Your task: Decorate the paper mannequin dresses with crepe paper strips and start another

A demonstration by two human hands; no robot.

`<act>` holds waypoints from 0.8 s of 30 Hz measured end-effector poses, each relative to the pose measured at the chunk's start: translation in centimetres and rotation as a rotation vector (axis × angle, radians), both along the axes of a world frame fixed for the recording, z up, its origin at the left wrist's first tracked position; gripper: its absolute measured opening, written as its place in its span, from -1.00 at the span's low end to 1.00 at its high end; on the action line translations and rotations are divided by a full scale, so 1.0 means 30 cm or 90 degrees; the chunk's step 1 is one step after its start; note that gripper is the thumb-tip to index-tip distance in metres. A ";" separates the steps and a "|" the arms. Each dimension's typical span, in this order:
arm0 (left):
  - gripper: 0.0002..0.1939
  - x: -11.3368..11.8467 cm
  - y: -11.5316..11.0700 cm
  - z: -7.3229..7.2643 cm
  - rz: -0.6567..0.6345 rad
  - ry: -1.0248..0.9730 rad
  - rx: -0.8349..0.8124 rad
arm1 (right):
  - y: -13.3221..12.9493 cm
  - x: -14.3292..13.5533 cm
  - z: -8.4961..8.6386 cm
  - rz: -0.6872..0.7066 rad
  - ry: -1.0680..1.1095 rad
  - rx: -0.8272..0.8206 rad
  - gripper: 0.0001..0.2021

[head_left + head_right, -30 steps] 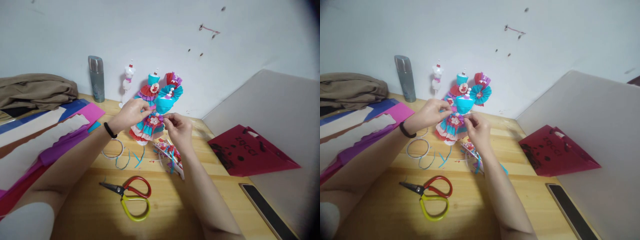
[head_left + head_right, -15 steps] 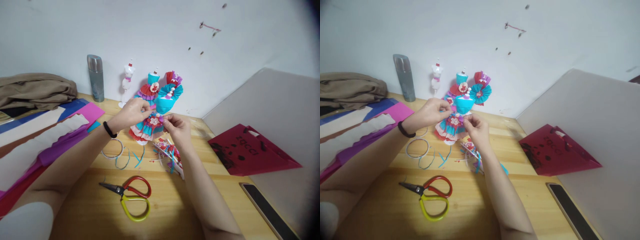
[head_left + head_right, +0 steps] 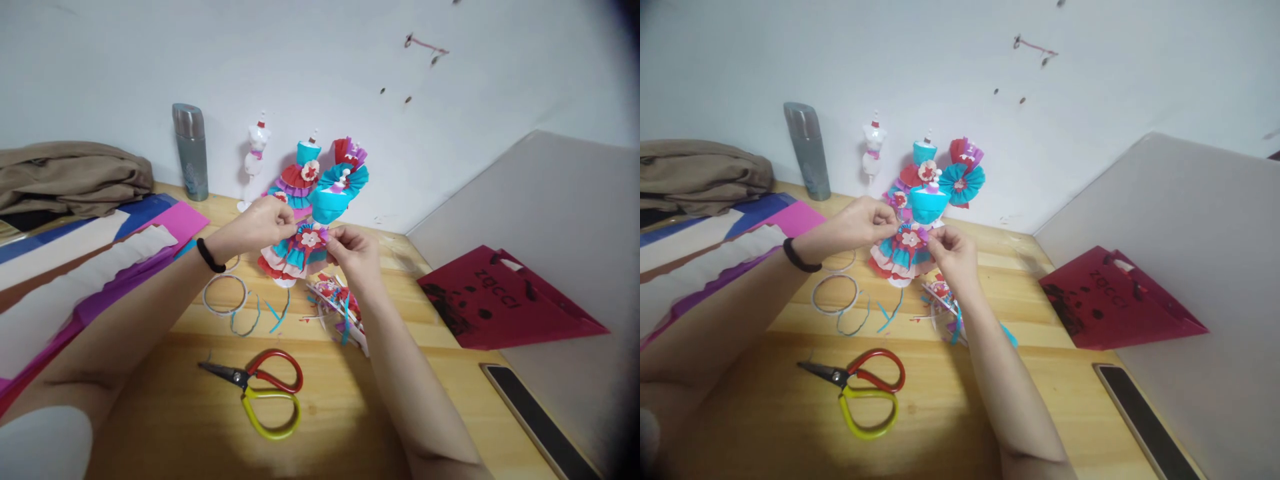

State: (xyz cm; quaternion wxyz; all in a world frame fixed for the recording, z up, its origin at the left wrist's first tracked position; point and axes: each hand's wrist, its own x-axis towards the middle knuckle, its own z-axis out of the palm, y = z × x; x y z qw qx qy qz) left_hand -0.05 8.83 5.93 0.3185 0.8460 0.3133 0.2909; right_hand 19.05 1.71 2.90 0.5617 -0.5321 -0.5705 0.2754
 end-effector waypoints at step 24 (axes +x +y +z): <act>-0.70 -0.051 -0.036 -0.045 -0.047 0.072 -0.116 | -0.006 0.006 -0.022 -0.016 -0.030 0.021 -0.58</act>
